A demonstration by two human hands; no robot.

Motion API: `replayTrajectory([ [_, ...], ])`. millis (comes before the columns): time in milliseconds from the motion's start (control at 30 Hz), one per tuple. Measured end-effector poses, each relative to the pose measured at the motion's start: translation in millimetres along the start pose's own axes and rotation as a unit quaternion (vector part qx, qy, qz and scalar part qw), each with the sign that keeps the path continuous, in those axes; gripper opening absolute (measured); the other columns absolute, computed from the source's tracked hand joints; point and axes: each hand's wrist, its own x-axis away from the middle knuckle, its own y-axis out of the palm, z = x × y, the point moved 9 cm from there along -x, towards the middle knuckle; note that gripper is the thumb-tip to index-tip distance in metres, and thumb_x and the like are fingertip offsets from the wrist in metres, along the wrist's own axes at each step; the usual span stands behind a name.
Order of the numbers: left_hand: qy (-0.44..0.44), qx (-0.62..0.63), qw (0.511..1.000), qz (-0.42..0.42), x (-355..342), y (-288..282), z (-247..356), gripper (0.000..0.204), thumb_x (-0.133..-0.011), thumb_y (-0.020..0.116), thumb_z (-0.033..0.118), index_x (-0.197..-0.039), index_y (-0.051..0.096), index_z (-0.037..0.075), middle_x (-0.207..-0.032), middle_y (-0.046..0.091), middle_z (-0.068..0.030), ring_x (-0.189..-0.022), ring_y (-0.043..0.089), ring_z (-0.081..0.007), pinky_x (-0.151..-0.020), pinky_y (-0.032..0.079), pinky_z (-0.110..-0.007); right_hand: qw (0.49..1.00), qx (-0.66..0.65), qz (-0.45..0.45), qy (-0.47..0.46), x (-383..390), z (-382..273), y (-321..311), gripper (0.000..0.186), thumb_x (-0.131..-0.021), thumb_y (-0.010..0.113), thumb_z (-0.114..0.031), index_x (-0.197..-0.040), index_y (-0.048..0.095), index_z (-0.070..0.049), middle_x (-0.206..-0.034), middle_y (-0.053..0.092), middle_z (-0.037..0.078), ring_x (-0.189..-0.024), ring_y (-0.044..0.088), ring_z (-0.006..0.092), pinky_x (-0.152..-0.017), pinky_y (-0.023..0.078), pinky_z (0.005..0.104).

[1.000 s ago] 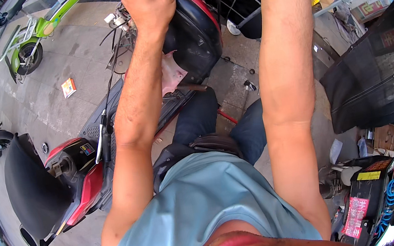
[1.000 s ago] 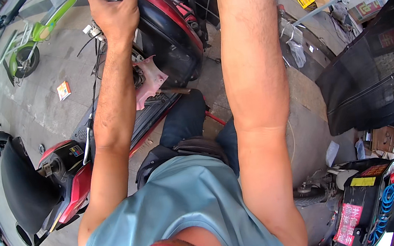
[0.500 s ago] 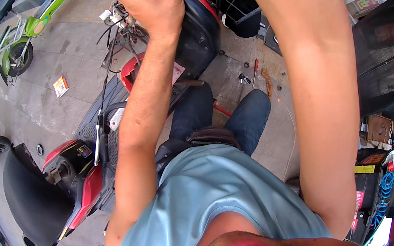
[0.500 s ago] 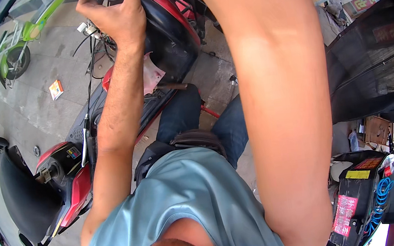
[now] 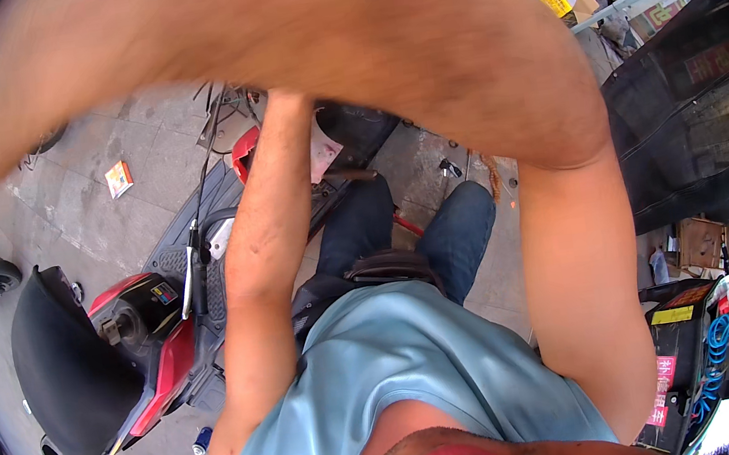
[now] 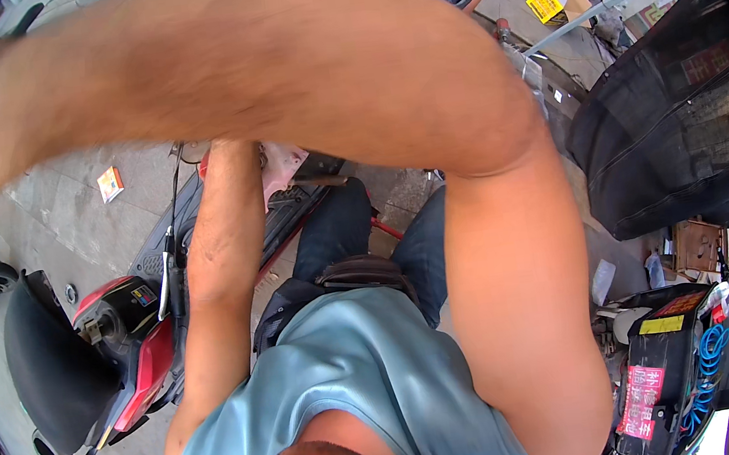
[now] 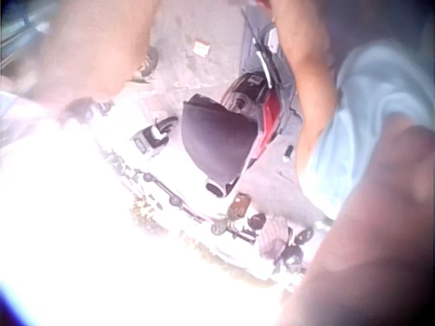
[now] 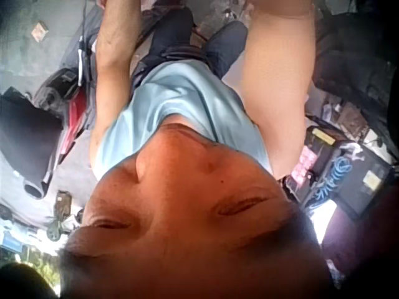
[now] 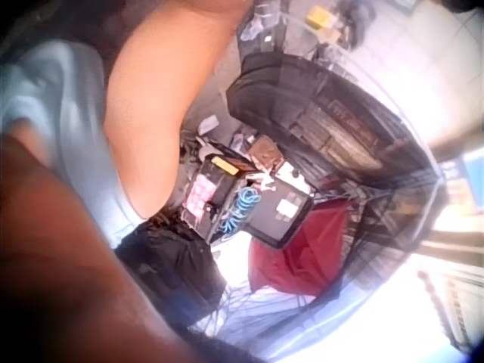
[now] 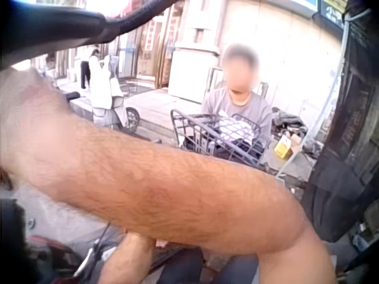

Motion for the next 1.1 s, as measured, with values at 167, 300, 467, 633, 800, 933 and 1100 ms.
replayTrajectory([
  [167, -0.017, 0.031, 0.964, -0.263, -23.4, -5.9, 0.8, 0.037, -0.100, 0.065, 0.006, -0.135, 0.063, -0.005, -0.128, 0.069, -0.0099, -0.119, 0.063, -0.0158, -0.104, 0.048, -0.028, 0.984, 0.114, -0.128, -0.050, 86.7, -76.1, 37.9, 0.011, -0.104, 0.059, -0.018, -0.097, 0.057, -0.009, -0.065, 0.045, -0.004, -0.041, 0.039, 0.0074, -0.037, 0.035, 0.0247],
  [300, -0.007, 0.012, 0.959, -0.284, -30.7, -4.5, 3.2, 0.035, -0.099, 0.071, 0.008, -0.131, 0.065, -0.004, -0.126, 0.070, -0.0094, -0.116, 0.064, -0.0157, -0.103, 0.048, -0.029, 0.966, 0.191, -0.166, -0.059, 172.4, -109.5, 9.0, 0.009, -0.102, 0.060, -0.016, -0.098, 0.058, -0.008, -0.066, 0.045, -0.004, -0.040, 0.039, 0.0066, -0.036, 0.034, 0.0232],
  [467, -0.009, -0.003, 0.976, -0.219, -25.1, -4.0, 10.6, 0.034, -0.098, 0.074, 0.008, -0.127, 0.063, -0.006, -0.119, 0.071, -0.0098, -0.110, 0.065, -0.0148, -0.099, 0.050, -0.029, 0.956, 0.256, -0.142, -0.016, 236.6, -61.0, -43.3, 0.018, -0.101, 0.063, -0.009, -0.116, 0.060, -0.001, -0.061, 0.049, -0.003, -0.041, 0.039, 0.0025, -0.038, 0.030, 0.0206],
  [633, 0.020, -0.148, 0.984, -0.097, -30.9, -3.9, 11.1, 0.051, -0.085, 0.090, 0.026, -0.109, 0.057, -0.004, -0.099, 0.065, -0.0084, -0.092, 0.060, -0.0134, -0.087, 0.049, -0.025, 0.951, 0.275, -0.130, 0.055, 276.7, 3.0, -82.3, 0.015, -0.096, 0.072, -0.014, -0.107, 0.064, -0.007, -0.074, 0.047, -0.009, -0.066, 0.041, 0.0010, -0.060, 0.034, 0.0220],
  [800, -0.026, -0.095, 0.974, -0.202, -43.0, 23.9, 19.8, 0.057, -0.091, 0.085, 0.029, -0.128, 0.057, -0.005, -0.118, 0.062, -0.0123, -0.110, 0.058, -0.0155, -0.096, 0.048, -0.030, 0.925, 0.283, -0.208, 0.147, 317.9, 77.6, -130.1, 0.022, -0.097, 0.074, -0.019, -0.111, 0.063, -0.006, -0.068, 0.050, -0.006, -0.061, 0.046, 0.0020, -0.057, 0.035, 0.0227],
  [933, 0.051, -0.213, 0.870, -0.442, -45.1, 23.8, 62.8, 0.052, -0.099, 0.072, 0.017, -0.145, 0.055, 0.000, -0.142, 0.060, -0.0120, -0.129, 0.058, -0.0213, -0.107, 0.048, -0.036, 0.880, 0.349, -0.256, 0.195, 355.5, 141.6, -185.1, 0.022, -0.091, 0.074, -0.010, -0.110, 0.063, -0.003, -0.087, 0.066, 0.008, -0.083, 0.064, 0.0194, -0.080, 0.051, 0.0371],
  [1100, 0.101, -0.386, 0.729, -0.556, -52.7, 27.9, 82.0, 0.038, -0.098, 0.064, -0.004, -0.136, 0.062, 0.000, -0.137, 0.062, -0.0106, -0.123, 0.061, -0.0198, -0.100, 0.053, -0.034, 0.870, 0.376, -0.200, 0.249, 383.7, 187.4, -249.6, 0.021, -0.090, 0.072, -0.007, -0.109, 0.064, -0.004, -0.092, 0.072, 0.015, -0.087, 0.071, 0.0288, -0.079, 0.053, 0.0404],
])
